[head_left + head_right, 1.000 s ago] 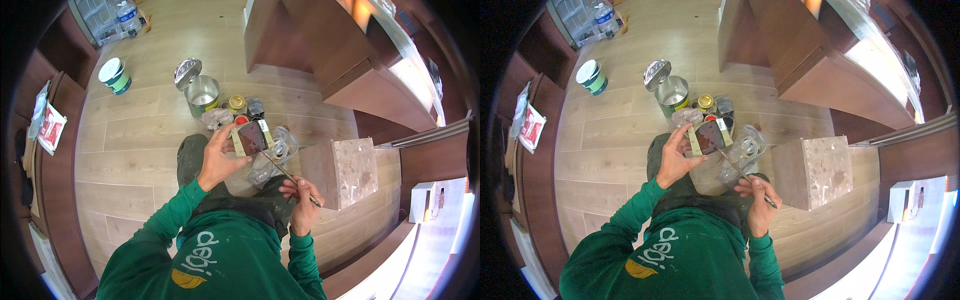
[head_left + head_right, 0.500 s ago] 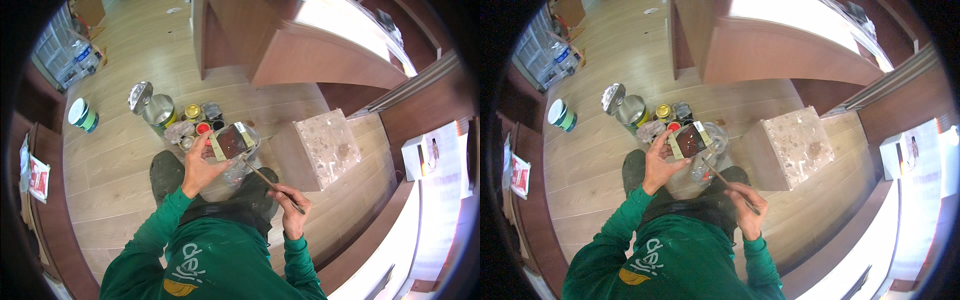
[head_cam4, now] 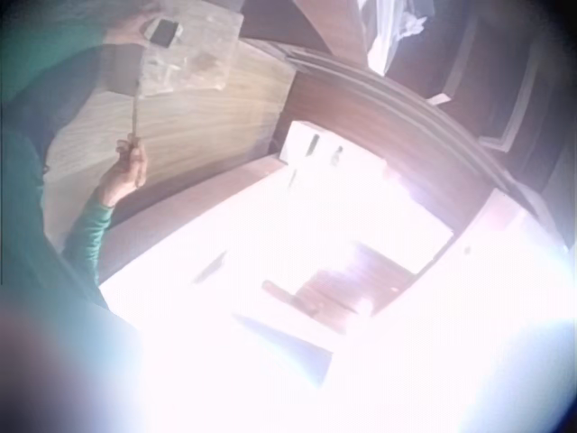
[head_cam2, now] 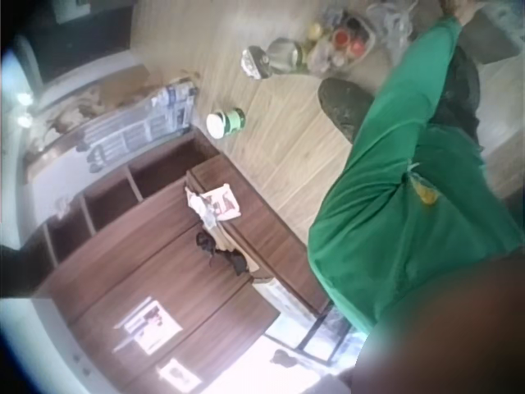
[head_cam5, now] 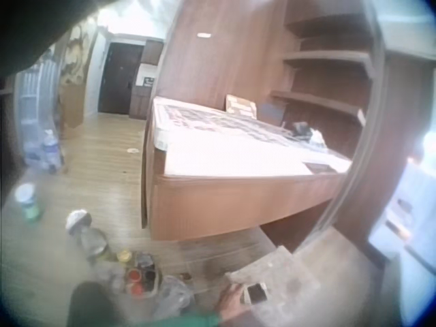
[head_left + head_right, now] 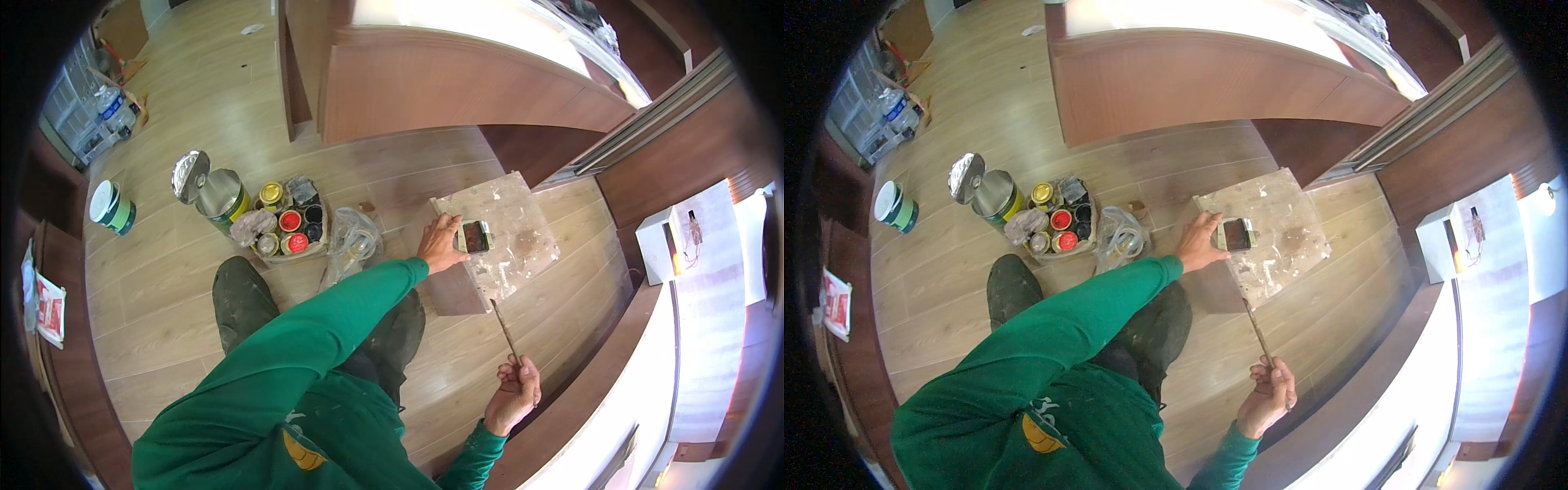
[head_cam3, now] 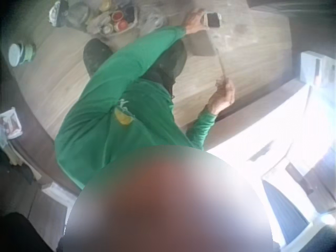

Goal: The person sits on the floor and mixes different paint colors in a small container using a brush. They add red, black, and yellow pigments, stir the mixture, and pour in a liquid from a large can to adjust the consistency.

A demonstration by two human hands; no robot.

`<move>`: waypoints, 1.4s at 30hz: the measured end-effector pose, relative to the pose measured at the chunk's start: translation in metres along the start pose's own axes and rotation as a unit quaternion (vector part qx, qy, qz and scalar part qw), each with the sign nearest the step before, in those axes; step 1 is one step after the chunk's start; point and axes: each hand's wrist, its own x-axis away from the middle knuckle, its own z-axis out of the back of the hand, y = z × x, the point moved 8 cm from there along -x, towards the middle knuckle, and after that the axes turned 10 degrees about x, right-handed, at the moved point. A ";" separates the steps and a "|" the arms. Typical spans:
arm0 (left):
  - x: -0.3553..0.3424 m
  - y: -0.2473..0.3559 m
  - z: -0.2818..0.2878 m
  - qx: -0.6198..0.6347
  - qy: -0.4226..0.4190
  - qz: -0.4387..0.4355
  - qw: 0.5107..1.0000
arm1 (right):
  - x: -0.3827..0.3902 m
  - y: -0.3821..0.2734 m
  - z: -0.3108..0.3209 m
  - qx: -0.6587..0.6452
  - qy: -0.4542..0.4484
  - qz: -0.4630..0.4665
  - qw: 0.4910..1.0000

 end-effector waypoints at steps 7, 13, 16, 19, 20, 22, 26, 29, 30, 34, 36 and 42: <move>0.009 -0.001 0.018 0.003 0.042 -0.048 0.998 | 0.006 0.019 -0.015 -0.025 -0.005 -0.024 0.999; 0.202 -0.118 0.234 -0.285 0.133 0.087 0.945 | 0.020 0.047 -0.068 -0.018 -0.096 -0.071 0.993; 0.341 -0.160 0.318 -0.452 0.159 0.317 0.819 | 0.030 0.058 -0.114 -0.018 -0.168 -0.099 0.981; 0.408 -0.210 0.324 -0.127 0.197 0.520 0.822 | 0.040 0.071 -0.174 -0.010 -0.251 -0.127 0.960; 0.410 -0.207 0.322 -0.181 0.221 0.499 0.818 | 0.044 0.076 -0.193 0.000 -0.275 -0.139 0.951; 0.412 -0.200 0.314 -0.222 0.249 0.461 0.823 | 0.054 0.085 -0.230 0.022 -0.327 -0.156 0.932; 0.415 -0.174 0.305 -0.254 0.249 0.332 0.874 | 0.069 0.108 -0.290 0.078 -0.384 -0.163 0.906; 0.409 -0.174 0.320 -0.163 0.252 0.280 0.912 | 0.072 0.123 -0.315 0.107 -0.398 -0.167 0.896; 0.401 -0.179 0.330 -0.121 0.266 0.257 0.921 | 0.071 0.126 -0.320 0.113 -0.397 -0.168 0.895; 0.337 -0.220 0.358 -0.093 0.298 0.174 0.934 | 0.069 0.138 -0.336 0.137 -0.396 -0.161 0.894; 0.290 -0.256 0.360 -0.100 0.243 0.157 0.952 | 0.068 0.145 -0.346 0.158 -0.395 -0.162 0.890; 0.205 -0.331 0.337 -0.216 0.057 0.176 0.959 | 0.065 0.157 -0.365 0.222 -0.382 -0.185 0.878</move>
